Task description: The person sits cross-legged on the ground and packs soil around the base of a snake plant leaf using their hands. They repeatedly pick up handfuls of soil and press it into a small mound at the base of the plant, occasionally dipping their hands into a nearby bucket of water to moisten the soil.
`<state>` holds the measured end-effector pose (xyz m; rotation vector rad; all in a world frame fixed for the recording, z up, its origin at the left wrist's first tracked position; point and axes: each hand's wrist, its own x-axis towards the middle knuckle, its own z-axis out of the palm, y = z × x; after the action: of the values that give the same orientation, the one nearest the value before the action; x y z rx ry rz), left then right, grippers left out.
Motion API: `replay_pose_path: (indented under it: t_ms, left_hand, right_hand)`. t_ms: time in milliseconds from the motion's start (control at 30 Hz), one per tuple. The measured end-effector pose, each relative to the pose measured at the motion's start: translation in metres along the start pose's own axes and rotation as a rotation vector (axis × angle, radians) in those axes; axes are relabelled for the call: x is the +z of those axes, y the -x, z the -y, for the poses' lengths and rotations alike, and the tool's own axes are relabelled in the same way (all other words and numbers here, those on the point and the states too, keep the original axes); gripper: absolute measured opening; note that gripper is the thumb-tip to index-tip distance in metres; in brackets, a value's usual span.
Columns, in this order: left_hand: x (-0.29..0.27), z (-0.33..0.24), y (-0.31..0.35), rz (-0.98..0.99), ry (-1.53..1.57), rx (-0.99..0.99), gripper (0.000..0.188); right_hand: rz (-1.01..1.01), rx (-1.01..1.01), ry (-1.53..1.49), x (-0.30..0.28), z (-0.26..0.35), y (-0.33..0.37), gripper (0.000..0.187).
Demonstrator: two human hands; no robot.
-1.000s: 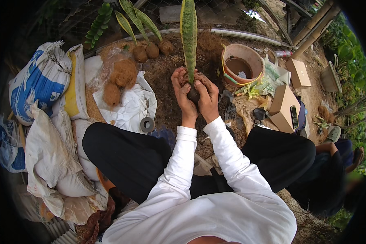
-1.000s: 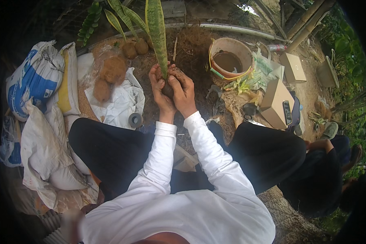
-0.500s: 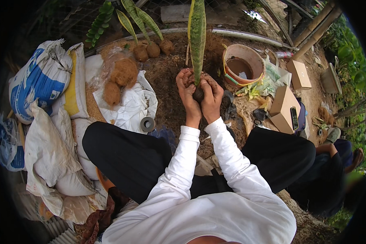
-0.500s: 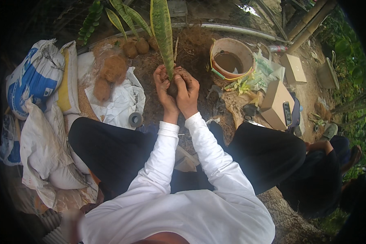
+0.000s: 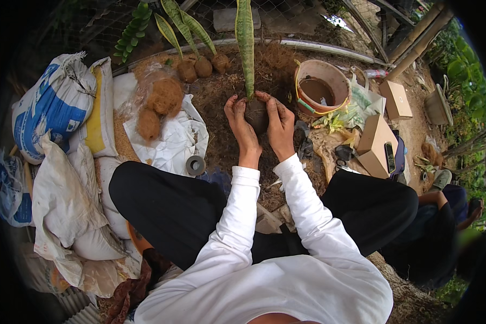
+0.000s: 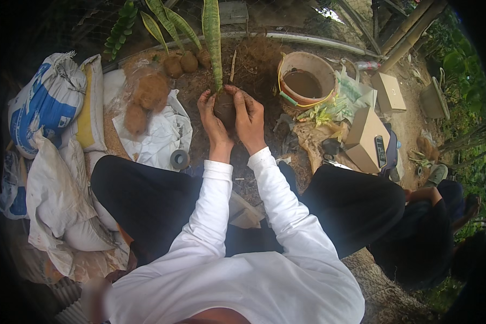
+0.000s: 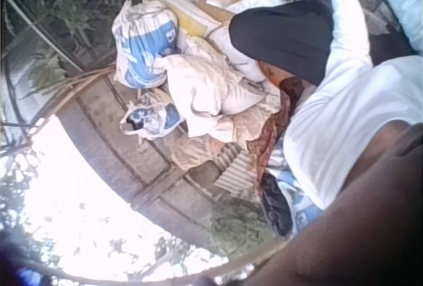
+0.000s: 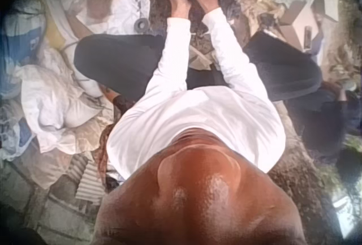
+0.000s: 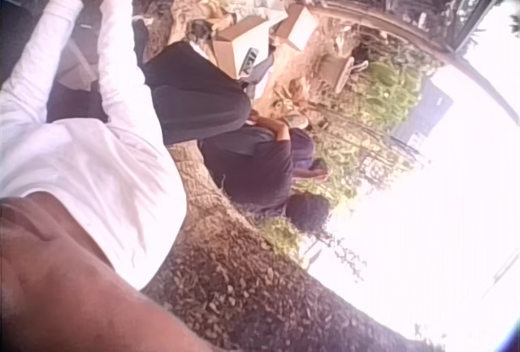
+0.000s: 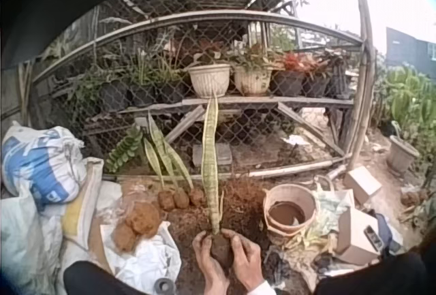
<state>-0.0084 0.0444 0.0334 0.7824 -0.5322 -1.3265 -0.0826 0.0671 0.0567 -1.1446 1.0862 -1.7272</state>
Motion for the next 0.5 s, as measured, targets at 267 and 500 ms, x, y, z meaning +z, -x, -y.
replay_pose_path:
  t_ms: [267, 500]
  left_hand:
    - [0.008, -0.001, 0.007, 0.021, -0.066, 0.18, 0.033]
    - [0.007, -0.007, 0.012, -0.002, -0.013, -0.149, 0.034]
  right_hand:
    - [0.062, -0.037, -0.046, 0.005, -0.002, 0.007, 0.04]
    - [-0.153, -0.331, 0.296, 0.007, -0.017, 0.009, 0.031]
